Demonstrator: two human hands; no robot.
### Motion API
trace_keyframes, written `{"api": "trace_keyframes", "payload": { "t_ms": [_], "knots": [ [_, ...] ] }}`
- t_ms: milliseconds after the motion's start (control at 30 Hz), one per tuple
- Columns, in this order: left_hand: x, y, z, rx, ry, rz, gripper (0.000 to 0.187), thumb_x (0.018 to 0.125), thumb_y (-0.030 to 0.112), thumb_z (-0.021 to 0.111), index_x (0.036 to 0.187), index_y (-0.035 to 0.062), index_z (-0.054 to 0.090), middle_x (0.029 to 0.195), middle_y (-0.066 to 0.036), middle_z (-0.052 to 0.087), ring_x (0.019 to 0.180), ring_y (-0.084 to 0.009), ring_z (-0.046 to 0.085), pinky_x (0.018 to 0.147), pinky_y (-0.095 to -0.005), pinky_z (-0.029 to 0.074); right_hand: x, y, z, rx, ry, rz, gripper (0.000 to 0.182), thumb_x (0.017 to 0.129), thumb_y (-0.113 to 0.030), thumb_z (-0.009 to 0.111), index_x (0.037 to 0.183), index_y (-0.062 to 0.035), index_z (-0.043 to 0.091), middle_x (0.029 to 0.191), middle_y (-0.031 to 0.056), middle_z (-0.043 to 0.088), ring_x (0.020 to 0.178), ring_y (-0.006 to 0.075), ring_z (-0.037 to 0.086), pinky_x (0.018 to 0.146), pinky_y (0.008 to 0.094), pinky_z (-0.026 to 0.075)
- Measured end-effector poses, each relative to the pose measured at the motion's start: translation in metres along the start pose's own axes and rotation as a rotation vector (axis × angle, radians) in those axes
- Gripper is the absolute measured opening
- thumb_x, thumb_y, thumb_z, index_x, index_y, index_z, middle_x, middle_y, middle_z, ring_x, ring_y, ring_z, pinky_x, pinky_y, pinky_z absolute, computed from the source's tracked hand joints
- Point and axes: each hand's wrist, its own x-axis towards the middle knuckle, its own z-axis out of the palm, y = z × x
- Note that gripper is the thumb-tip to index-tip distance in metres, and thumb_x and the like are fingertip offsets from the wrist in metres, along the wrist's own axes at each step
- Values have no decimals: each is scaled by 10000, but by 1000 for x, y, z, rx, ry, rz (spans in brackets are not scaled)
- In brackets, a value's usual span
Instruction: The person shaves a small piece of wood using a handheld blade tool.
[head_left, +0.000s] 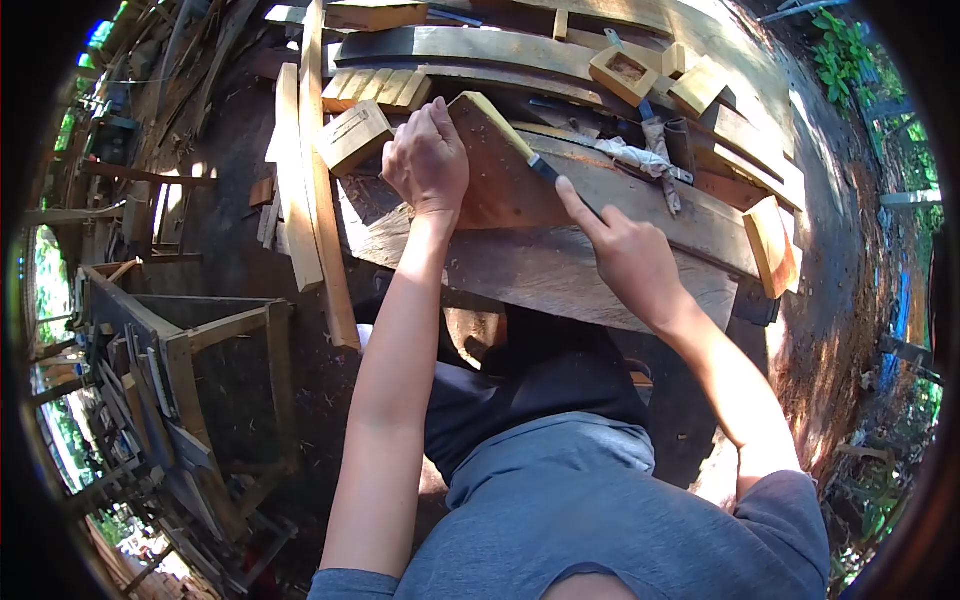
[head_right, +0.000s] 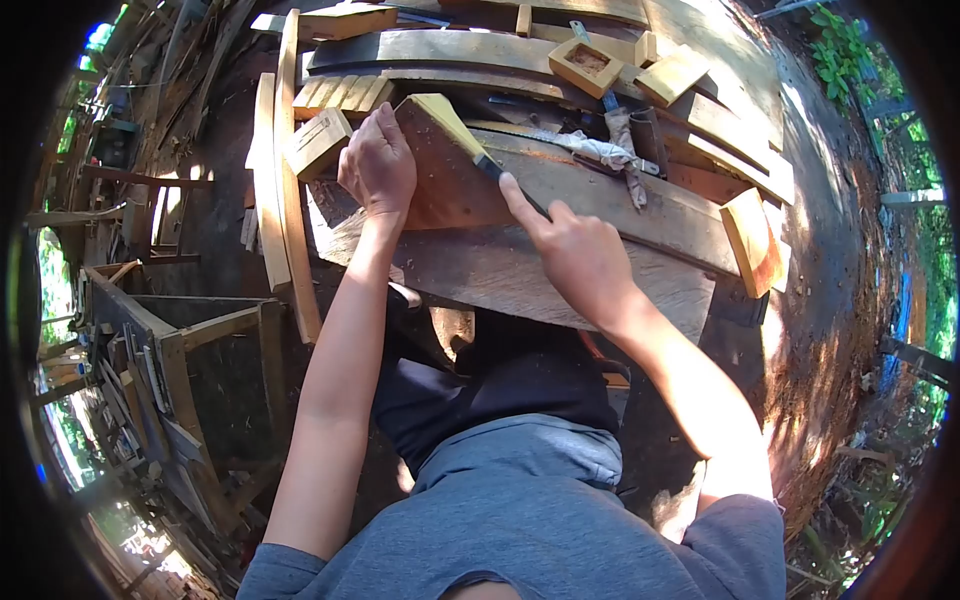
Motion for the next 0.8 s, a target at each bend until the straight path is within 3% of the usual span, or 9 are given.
{"api": "trace_keyframes", "payload": {
  "t_ms": [100, 133, 300, 367, 400, 567, 800],
  "knots": [
    [0, -2, 6, 14, 80, 66, 374, 1033, 333, 447, 831, 112, 671, 798, -84, 689, 778, -289, 662, 693, -420, 477, 36, -11, 1, 43, 97, -7, 733, 824, -25, 565, 1512, -219, 401, 731, 112, 625, 571, 288, 673, 511, 415, 564],
    [-1, 0, 4, 36, 58, 38, 373, 1034, 328, 444, 830, 110, 667, 801, -81, 687, 778, -289, 660, 691, -421, 474, 53, -13, 11, 63, 200, -30, 684, 850, -50, 556, 1500, -209, 414, 729, 112, 634, 586, 289, 680, 535, 420, 574],
    [5, -3, -7, -12, -22, 12, 401, 1036, 380, 419, 865, 128, 681, 830, -89, 707, 799, -309, 676, 702, -432, 498, 62, -20, 8, 15, 238, -31, 696, 841, -60, 568, 1505, -186, 404, 709, 103, 627, 600, 290, 688, 544, 416, 580],
    [7, -6, -18, -96, -197, -30, 469, 1031, 459, 388, 1077, 142, 731, 931, -187, 718, 886, -407, 686, 778, -493, 534, 25, -13, 3, -25, 87, -21, 757, 815, -31, 581, 1525, -195, 375, 717, 108, 618, 590, 297, 679, 528, 414, 574],
    [10, -5, -24, -67, -285, -36, 484, 1032, 476, 376, 1135, 152, 720, 955, -192, 716, 910, -411, 686, 795, -495, 538, 4, -8, 4, -32, 75, -18, 757, 815, -31, 581, 1525, -195, 375, 717, 108, 618, 590, 297, 679, 528, 414, 574],
    [5, -1, -18, -43, -214, -6, 465, 1034, 472, 372, 1073, 171, 724, 944, -142, 726, 871, -385, 692, 753, -478, 540, -51, 5, 7, -19, -36, 48, 820, 786, 34, 567, 1541, -195, 346, 755, 129, 607, 562, 308, 653, 513, 419, 563],
    [5, -3, -13, -28, -152, -2, 460, 1044, 443, 365, 979, 150, 713, 890, -133, 724, 829, -381, 689, 713, -475, 538, 6, -5, 13, 18, 51, 10, 810, 788, 28, 571, 1537, -193, 353, 730, 127, 618, 578, 308, 665, 526, 417, 565]
  ]
}}
